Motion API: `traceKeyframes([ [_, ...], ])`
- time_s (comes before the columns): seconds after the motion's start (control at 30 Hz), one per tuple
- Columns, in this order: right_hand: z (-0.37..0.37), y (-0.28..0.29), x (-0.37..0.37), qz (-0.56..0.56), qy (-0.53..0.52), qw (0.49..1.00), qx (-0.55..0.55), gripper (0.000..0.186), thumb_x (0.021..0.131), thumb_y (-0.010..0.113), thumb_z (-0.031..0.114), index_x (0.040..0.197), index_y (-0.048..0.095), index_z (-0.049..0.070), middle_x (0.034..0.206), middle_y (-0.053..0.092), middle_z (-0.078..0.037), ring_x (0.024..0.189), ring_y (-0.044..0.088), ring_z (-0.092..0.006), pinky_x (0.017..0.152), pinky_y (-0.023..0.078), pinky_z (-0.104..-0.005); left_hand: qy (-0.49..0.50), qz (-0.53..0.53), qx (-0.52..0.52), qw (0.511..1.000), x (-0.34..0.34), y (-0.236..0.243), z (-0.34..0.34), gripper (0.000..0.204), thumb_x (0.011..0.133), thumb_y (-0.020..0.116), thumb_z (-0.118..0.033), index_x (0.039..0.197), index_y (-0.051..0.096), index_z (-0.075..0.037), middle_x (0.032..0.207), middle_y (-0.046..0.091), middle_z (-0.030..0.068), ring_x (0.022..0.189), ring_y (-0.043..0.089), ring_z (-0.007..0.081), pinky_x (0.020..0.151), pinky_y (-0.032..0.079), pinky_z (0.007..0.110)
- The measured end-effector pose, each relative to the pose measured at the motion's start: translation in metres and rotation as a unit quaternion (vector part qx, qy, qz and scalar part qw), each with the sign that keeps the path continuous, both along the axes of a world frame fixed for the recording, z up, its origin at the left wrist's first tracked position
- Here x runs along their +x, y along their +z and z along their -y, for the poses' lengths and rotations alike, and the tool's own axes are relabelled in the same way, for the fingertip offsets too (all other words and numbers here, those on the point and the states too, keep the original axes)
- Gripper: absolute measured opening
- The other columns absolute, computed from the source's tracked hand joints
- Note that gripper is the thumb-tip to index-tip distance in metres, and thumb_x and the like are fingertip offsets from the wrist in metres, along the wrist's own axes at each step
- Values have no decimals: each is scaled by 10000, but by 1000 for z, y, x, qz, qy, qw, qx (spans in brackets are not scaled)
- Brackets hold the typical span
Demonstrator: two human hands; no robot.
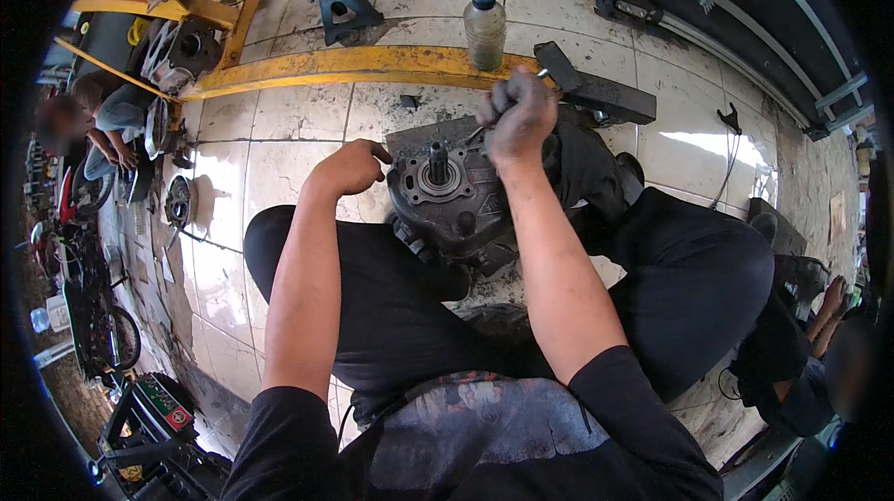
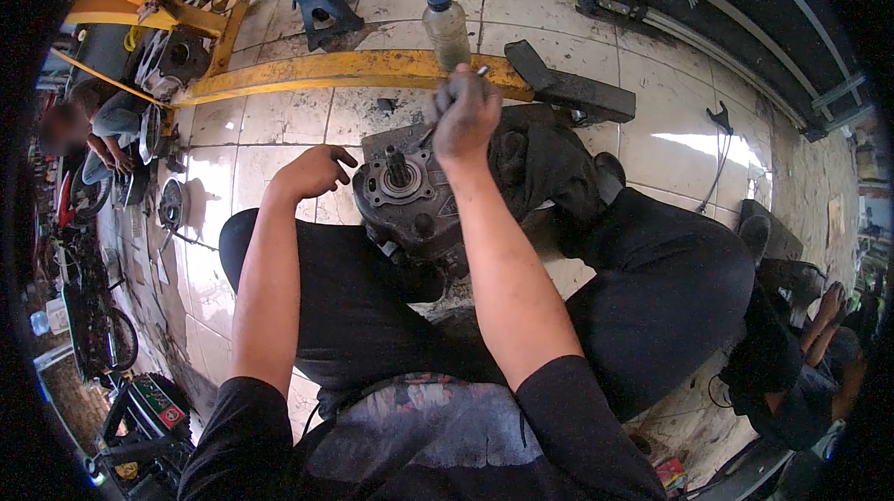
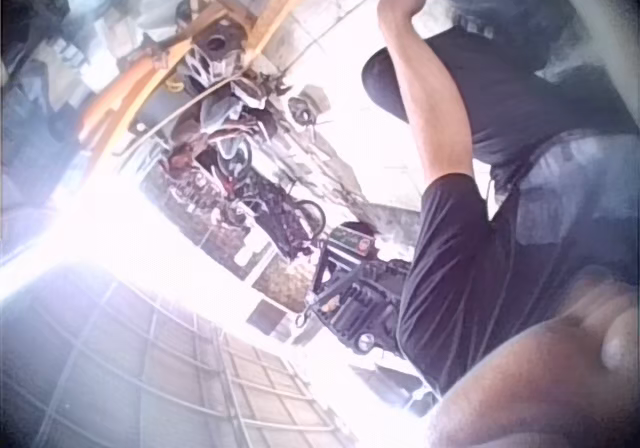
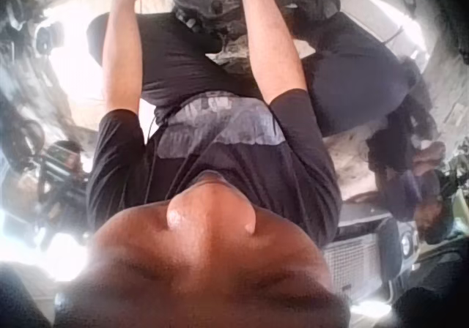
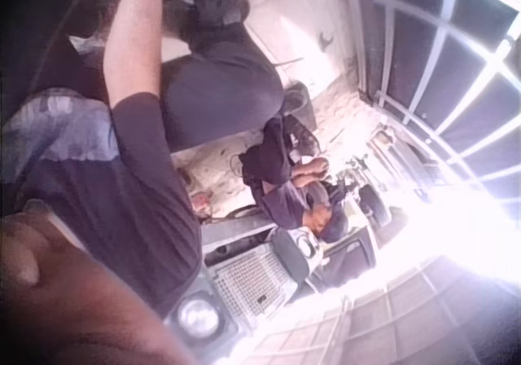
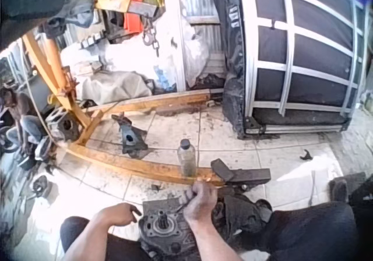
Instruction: The person sits on the floor and works on a disassembled engine block. They use a screwdriver to manipulate internal components and a rag to wipe grease from the casing. The person also pours liquid from a bottle into the engine and continues to clean and adjust parts with the screwdriver.
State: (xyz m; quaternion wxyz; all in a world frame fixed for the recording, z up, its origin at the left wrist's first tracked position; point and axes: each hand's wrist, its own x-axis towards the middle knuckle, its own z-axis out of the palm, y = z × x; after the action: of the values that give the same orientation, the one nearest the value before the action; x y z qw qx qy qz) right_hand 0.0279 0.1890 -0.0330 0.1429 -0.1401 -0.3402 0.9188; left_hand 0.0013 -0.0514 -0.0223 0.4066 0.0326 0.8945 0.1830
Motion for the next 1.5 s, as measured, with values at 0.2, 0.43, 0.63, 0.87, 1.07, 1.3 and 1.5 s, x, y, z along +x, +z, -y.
traceKeyframes([
  [0.2,14,-11,3,66,-31,997,11,274,985,597,302,843,474,102,662,420,4,507,410,-116,420,345,-279,-38,-10,14,999,-7,-13,10,397,837,590,-29,1212,721,-23,1148,726,226,1103,695,332,955,526,396],
  [0.43,21,-14,5,7,-32,999,-43,414,1021,501,270,672,336,119,545,289,10,442,259,-130,426,264,-338,-39,-41,-2,998,-4,-10,3,382,831,598,16,1196,711,21,1130,737,202,997,736,278,829,570,356],
  [0.63,18,-21,15,90,-78,993,-6,388,1014,479,220,671,320,131,545,284,0,454,269,-129,435,263,-338,0,-38,-3,999,-1,-10,7,372,843,610,-59,1194,714,9,1085,745,211,1042,716,325,925,540,397],
  [0.87,42,7,17,65,-82,992,74,364,988,518,251,702,325,133,579,315,18,482,282,-132,439,258,-338,-9,-45,-13,999,-6,-21,9,377,844,596,-106,1186,725,-12,1079,746,208,1030,713,340,903,541,405],
  [1.07,0,9,8,109,-131,985,-9,301,968,514,294,733,375,167,614,340,11,497,330,-127,443,261,-326,7,-58,-2,998,-3,-16,7,354,847,606,-139,1154,734,-18,1073,747,208,1030,712,337,910,536,418],
  [1.3,41,10,24,73,-87,992,60,394,1022,461,217,670,306,136,557,278,16,473,258,-109,432,256,-334,-17,-41,-22,999,-5,-9,-1,377,858,585,-122,1196,722,-25,1088,743,214,1056,709,334,931,533,402],
  [1.5,39,20,12,65,-124,990,35,399,1014,524,268,691,332,131,577,313,21,491,304,-104,463,338,-317,-11,-49,-21,998,0,-14,8,393,874,557,-89,1231,701,-9,1059,752,207,1034,724,306,920,539,389],
])
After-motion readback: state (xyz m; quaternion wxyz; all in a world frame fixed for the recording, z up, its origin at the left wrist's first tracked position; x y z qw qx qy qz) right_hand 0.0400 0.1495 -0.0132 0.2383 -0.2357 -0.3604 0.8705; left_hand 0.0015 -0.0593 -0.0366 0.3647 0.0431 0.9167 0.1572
